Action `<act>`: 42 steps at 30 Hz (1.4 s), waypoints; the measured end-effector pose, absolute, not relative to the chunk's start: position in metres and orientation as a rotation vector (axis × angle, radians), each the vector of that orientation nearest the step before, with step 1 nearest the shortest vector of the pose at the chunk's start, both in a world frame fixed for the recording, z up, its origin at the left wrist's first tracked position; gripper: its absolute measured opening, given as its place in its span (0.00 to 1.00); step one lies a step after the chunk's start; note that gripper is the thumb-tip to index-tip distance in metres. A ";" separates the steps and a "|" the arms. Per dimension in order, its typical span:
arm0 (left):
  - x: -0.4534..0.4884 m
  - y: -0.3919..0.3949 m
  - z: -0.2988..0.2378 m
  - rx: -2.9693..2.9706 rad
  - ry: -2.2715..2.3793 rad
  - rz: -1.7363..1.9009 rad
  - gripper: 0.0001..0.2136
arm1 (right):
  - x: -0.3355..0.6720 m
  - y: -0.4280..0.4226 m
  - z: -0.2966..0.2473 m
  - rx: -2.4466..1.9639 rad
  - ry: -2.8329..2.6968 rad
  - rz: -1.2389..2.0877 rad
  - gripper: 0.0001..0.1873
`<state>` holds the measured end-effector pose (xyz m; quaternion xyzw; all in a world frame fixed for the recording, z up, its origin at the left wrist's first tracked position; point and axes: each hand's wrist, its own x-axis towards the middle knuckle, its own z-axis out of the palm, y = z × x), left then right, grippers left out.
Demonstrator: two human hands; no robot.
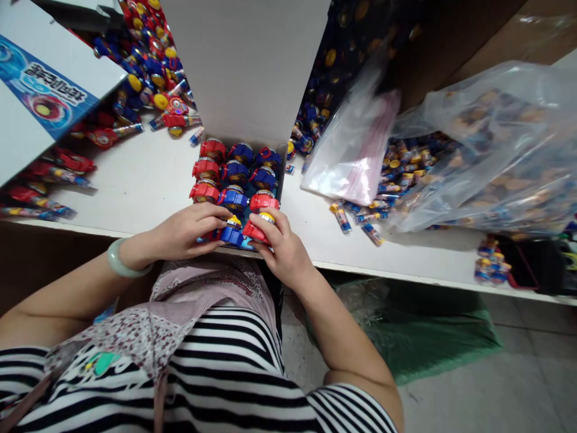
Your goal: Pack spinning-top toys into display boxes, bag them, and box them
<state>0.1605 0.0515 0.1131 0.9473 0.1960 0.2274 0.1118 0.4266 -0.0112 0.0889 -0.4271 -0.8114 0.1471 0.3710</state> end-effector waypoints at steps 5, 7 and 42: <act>0.166 0.051 0.109 2.767 0.642 0.654 0.07 | 0.425 -0.009 0.065 -1.199 -2.084 0.492 0.30; 0.166 0.048 0.109 2.757 0.673 0.634 0.09 | 0.427 -0.011 0.061 -1.240 -2.061 0.493 0.30; 0.125 0.125 0.151 1.975 0.783 1.093 0.24 | 0.462 0.074 0.173 -1.421 -2.101 0.515 0.31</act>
